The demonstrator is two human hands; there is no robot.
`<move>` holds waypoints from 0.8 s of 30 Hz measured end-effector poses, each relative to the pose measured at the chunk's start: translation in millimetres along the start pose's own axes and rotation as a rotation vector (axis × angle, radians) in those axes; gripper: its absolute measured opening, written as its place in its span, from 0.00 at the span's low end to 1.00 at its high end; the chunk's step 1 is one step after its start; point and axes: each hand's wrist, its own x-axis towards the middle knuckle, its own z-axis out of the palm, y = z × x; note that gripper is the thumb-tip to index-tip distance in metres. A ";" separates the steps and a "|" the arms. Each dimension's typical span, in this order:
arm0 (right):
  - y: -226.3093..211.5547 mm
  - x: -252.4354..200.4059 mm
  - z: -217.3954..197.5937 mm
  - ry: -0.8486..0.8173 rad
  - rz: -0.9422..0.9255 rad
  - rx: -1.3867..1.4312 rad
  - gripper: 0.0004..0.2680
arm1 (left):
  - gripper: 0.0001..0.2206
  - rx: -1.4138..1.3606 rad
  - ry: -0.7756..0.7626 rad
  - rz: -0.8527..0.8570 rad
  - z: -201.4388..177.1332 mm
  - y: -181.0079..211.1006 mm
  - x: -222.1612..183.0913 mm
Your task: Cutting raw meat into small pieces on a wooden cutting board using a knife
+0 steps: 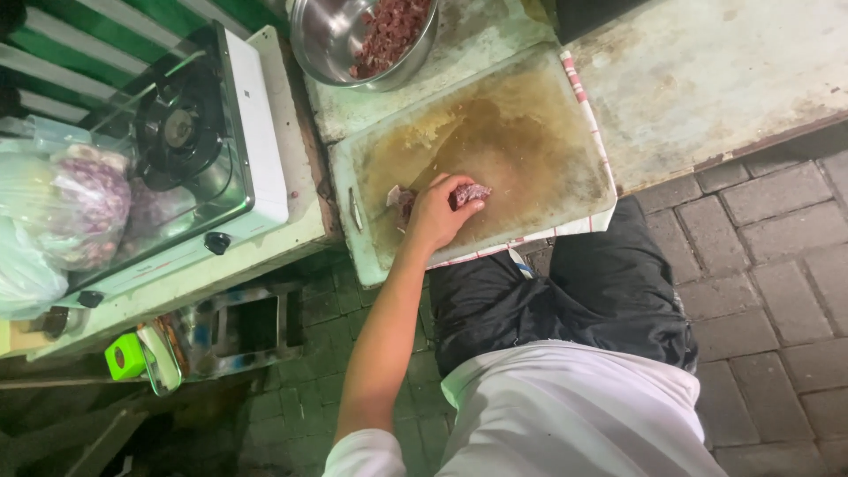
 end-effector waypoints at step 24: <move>163.1 90.0 -70.0 0.211 0.058 -1.137 0.20 | 0.23 0.098 -0.012 -0.112 28.5 26.8 3.0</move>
